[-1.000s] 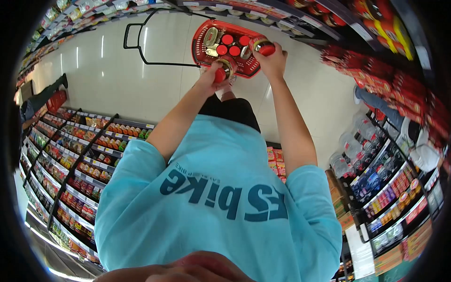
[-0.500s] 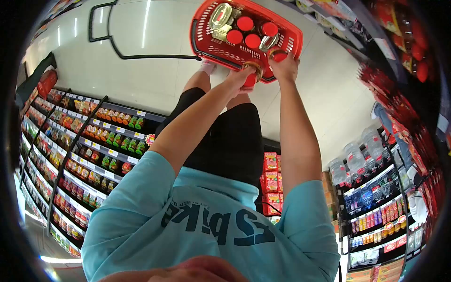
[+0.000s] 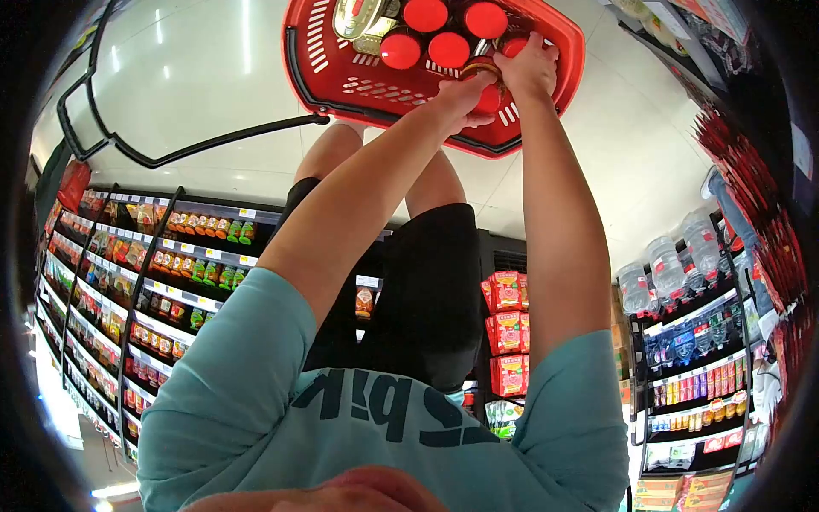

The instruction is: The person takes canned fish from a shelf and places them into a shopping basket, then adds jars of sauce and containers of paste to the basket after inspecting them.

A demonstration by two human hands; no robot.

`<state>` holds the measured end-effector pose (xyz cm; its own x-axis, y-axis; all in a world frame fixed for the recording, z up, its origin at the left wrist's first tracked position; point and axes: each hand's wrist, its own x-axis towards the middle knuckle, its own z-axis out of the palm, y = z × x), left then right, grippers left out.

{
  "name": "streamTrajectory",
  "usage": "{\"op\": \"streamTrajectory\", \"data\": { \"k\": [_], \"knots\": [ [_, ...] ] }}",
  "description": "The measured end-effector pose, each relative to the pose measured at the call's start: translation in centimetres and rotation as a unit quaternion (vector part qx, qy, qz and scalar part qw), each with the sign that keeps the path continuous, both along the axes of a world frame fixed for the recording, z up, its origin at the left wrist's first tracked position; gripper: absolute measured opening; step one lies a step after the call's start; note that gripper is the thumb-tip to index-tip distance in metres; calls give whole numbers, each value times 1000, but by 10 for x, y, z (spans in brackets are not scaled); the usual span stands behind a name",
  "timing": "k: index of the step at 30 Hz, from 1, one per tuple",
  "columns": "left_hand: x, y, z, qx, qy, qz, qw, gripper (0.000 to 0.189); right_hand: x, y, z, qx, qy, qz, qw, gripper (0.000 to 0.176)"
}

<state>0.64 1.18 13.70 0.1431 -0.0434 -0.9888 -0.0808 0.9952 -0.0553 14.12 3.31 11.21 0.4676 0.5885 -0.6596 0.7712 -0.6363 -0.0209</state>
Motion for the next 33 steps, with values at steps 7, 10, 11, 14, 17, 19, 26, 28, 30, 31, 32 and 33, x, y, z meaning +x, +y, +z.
{"op": "streamTrajectory", "data": {
  "k": [7, 10, 11, 14, 17, 19, 26, 28, 30, 31, 32, 33],
  "knots": [
    [12, -18, -55, 2, -42, -17, 999, 85, 6, 10, -16, -12, 17, 30, 999, 100],
    [12, -23, -51, 64, -113, -7, 992, 82, 9, 9, -13, 11, 39, 26, 999, 105],
    [14, -21, -43, 93, -114, 7, 989, 76, 10, 8, -11, 33, 55, 24, 998, 106],
    [11, -67, -131, 235, -181, -151, 943, 67, 15, -4, -13, 122, 65, 39, 990, 97],
    [6, -72, -128, 368, -139, -196, 898, 57, 9, -15, -2, 148, 57, 13, 987, 95],
    [6, -62, -112, 434, -115, -216, 867, 52, 1, -22, 12, 157, 59, -26, 985, 92],
    [-20, -26, 15, 138, -159, 10, 977, 40, -27, -80, 54, 174, 50, -40, 983, 85],
    [-38, -29, 49, 120, -163, 10, 979, 38, -33, -99, 72, 192, 69, -46, 978, 81],
    [-62, -37, 77, 87, -176, 42, 980, 34, -37, -114, 94, 185, 125, -89, 971, 78],
    [-76, -42, 87, 98, -178, 40, 978, 34, -42, -120, 112, 171, 125, -115, 970, 76],
    [-91, -48, 97, 103, -169, 31, 980, 34, -45, -128, 129, 158, 125, -141, 969, 75],
    [-104, -51, 109, 110, -162, 22, 980, 34, -45, -141, 137, 156, 116, -144, 970, 75]
  ]
}}
